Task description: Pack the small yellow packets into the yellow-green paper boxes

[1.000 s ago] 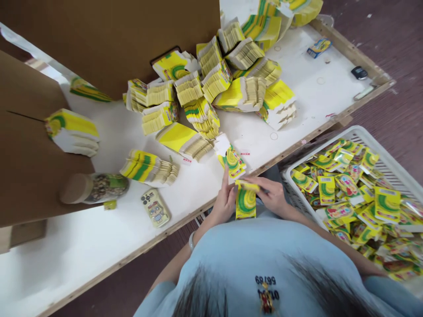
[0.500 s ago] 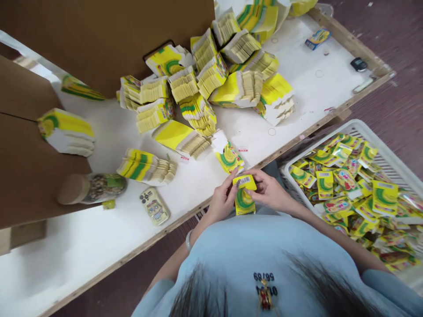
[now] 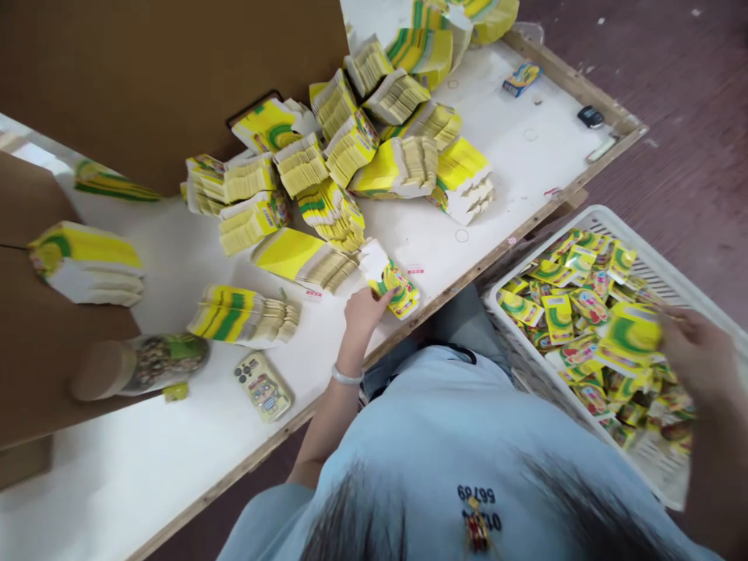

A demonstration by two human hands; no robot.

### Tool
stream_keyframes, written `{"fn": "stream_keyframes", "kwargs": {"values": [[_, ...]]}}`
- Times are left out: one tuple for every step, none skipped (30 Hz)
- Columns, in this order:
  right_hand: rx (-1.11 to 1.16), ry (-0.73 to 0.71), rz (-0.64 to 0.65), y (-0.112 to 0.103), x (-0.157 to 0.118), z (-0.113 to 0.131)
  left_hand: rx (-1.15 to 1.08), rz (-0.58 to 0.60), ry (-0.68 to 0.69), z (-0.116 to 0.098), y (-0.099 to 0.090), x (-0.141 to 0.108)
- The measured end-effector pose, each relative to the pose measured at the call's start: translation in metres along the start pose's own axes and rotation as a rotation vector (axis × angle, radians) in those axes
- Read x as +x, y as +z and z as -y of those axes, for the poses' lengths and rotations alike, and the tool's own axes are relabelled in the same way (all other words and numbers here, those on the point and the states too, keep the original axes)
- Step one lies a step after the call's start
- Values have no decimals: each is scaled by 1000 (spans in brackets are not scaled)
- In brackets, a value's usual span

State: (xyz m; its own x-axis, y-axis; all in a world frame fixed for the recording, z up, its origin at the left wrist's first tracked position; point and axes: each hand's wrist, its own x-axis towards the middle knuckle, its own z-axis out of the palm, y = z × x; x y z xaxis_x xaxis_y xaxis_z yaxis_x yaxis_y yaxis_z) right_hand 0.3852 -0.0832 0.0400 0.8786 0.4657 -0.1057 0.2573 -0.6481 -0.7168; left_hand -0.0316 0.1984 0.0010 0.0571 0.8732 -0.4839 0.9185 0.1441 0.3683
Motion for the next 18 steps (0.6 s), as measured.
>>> {"fn": "stream_keyframes", "kwargs": {"values": [[-182,78,-64,-22,9,-14,-32,17,26,3,2,3],[-307,93,-133,-35,14,-21,-67,21,51,6,3,4],[-406,60,-205,-39,15,-22,-98,18,76,9,4,2],[-447,-18,-275,-33,13,-16,-126,11,105,11,4,0],[-397,-123,-308,-17,8,-4,-158,1,142,13,3,-5],[-289,-231,-294,7,-1,14,-192,-9,187,15,2,-10],[-108,-306,-230,37,-12,36,-225,-20,238,15,1,-17],[97,-345,-49,71,-27,59,-254,-32,290,15,-1,-25],[187,-379,69,106,-44,84,-277,-43,347,14,-1,-34],[244,-414,177,139,-62,107,-293,-50,413,12,-2,-44],[298,-447,270,169,-82,129,-302,-52,484,10,-2,-54],[370,-472,387,194,-102,147,-307,-49,551,8,-1,-64],[428,-484,481,213,-120,161,-306,-56,621,6,-1,-73],[496,-461,545,227,-136,172,-301,-76,689,4,0,-81],[562,-431,595,235,-149,179,-293,-104,747,3,0,-87],[617,-397,619,239,-159,183,-284,-147,791,2,1,-92],[660,-368,626,240,-166,184,-280,-201,825,1,1,-94],[687,-354,624,238,-169,184,-290,-257,849,0,2,-96]]}}
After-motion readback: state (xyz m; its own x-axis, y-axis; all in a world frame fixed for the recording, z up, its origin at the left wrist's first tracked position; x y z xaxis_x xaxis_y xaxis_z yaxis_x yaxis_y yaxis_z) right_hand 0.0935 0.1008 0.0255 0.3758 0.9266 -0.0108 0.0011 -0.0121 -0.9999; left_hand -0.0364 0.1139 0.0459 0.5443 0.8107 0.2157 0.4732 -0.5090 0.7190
